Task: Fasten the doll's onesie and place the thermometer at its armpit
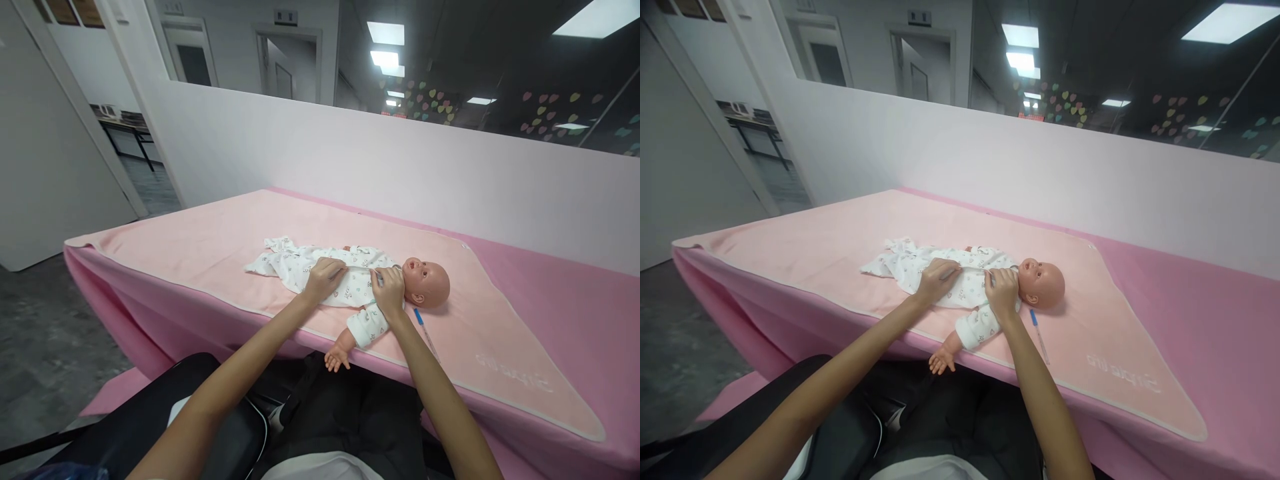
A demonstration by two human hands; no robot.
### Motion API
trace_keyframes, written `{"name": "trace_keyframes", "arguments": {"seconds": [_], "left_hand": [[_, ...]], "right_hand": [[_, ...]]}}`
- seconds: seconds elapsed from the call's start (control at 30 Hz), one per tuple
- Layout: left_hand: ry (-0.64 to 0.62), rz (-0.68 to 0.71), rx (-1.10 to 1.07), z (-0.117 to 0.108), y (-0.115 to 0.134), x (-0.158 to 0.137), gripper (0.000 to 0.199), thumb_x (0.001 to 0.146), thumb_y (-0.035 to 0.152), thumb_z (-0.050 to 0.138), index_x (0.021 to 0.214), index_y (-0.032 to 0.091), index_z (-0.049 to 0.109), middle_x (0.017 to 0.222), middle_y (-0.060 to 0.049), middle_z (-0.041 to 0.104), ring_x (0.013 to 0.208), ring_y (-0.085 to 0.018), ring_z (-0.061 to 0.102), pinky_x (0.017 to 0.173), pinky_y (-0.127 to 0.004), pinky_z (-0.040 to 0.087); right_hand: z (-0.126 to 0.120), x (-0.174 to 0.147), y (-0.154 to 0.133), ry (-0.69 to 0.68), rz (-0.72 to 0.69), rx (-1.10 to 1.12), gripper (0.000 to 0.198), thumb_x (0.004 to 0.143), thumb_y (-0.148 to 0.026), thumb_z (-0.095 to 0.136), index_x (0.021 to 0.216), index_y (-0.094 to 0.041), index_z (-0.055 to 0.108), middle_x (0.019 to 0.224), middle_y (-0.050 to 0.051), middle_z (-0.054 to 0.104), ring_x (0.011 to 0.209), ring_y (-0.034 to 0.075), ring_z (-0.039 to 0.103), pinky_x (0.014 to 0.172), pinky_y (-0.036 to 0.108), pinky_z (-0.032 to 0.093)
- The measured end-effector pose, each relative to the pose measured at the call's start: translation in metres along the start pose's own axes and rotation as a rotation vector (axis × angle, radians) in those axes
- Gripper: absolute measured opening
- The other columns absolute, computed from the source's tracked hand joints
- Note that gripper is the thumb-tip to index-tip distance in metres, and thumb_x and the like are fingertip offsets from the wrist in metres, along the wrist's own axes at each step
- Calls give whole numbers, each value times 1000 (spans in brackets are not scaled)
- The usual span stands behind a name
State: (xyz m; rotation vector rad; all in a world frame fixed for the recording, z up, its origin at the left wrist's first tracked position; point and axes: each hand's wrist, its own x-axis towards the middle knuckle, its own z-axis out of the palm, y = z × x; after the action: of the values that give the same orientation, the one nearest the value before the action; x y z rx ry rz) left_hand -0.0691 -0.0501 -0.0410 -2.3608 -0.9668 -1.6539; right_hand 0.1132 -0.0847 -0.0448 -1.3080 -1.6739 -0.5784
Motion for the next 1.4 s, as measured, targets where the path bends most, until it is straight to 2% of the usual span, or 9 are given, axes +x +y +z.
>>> {"name": "trace_keyframes", "arguments": {"seconds": [0.37, 0.53, 0.63, 0.7, 0.8, 0.97, 1.07, 1.2, 1.4], "left_hand": [[9, 8, 27, 1, -1, 0, 15, 82, 17, 46, 82, 20, 60, 81, -2, 67, 81, -15, 60, 77, -31, 43], [30, -134, 156, -2, -4, 1, 22, 74, 9, 46, 88, 20, 59, 85, -2, 65, 80, -17, 58, 76, -34, 39], [28, -213, 182, -6, -6, 9, 26, 72, 8, 45, 92, 20, 58, 90, -3, 63, 81, -18, 57, 79, -35, 37], [-51, -185, 153, -7, -6, 19, 23, 74, 11, 45, 92, 20, 58, 91, -4, 62, 85, -20, 56, 79, -35, 38], [-268, -105, 26, 0, -3, 42, 18, 79, 21, 45, 89, 20, 60, 88, -4, 63, 86, -20, 55, 75, -32, 41], [-658, -120, -211, 28, 5, 66, 26, 81, 38, 45, 85, 20, 63, 74, 0, 63, 63, -13, 54, 61, -25, 40], [-681, -199, -265, 39, 5, 63, 31, 79, 45, 47, 80, 19, 65, 60, 2, 57, 57, -11, 48, 59, -23, 36], [-655, -265, -359, 37, 3, 56, 36, 74, 50, 52, 82, 18, 66, 51, 4, 46, 50, -8, 39, 56, -22, 34], [-682, -299, -394, 33, 2, 56, 37, 70, 51, 56, 84, 18, 67, 52, 4, 44, 51, -8, 38, 53, -22, 34]], "right_hand": [[-2, 0, -1, 5, 6, 25, 21, 86, -27, 45, 73, -18, 59, 68, 3, 61, 69, 16, 50, 69, 28, 34], [-1, 1, -2, 52, 50, 58, 17, 84, -19, 44, 81, -18, 60, 77, 5, 61, 76, 17, 50, 74, 30, 36], [-1, 2, -2, 79, 94, 77, 23, 80, -12, 40, 90, -17, 60, 89, 7, 60, 85, 18, 50, 79, 32, 38], [-1, 2, -4, 91, 113, 86, 28, 78, -8, 39, 93, -16, 60, 94, 9, 58, 91, 19, 49, 81, 33, 39], [-3, 2, -6, 117, 133, 93, 31, 76, -7, 38, 96, -17, 60, 100, 10, 56, 96, 21, 48, 84, 36, 40], [-4, 2, -6, 147, 141, 106, 30, 77, -9, 38, 95, -18, 60, 101, 10, 54, 99, 21, 48, 88, 38, 39], [-4, 3, -6, 164, 144, 96, 28, 78, -9, 38, 94, -18, 60, 101, 10, 55, 98, 20, 48, 87, 37, 40], [-13, 3, -11, 168, 103, 48, 26, 78, -10, 40, 91, -18, 61, 102, 9, 56, 97, 20, 49, 87, 36, 41], [-62, -27, -16, 145, -48, -25, 26, 75, -9, 45, 92, -20, 61, 107, 8, 56, 104, 22, 49, 89, 38, 40]]}}
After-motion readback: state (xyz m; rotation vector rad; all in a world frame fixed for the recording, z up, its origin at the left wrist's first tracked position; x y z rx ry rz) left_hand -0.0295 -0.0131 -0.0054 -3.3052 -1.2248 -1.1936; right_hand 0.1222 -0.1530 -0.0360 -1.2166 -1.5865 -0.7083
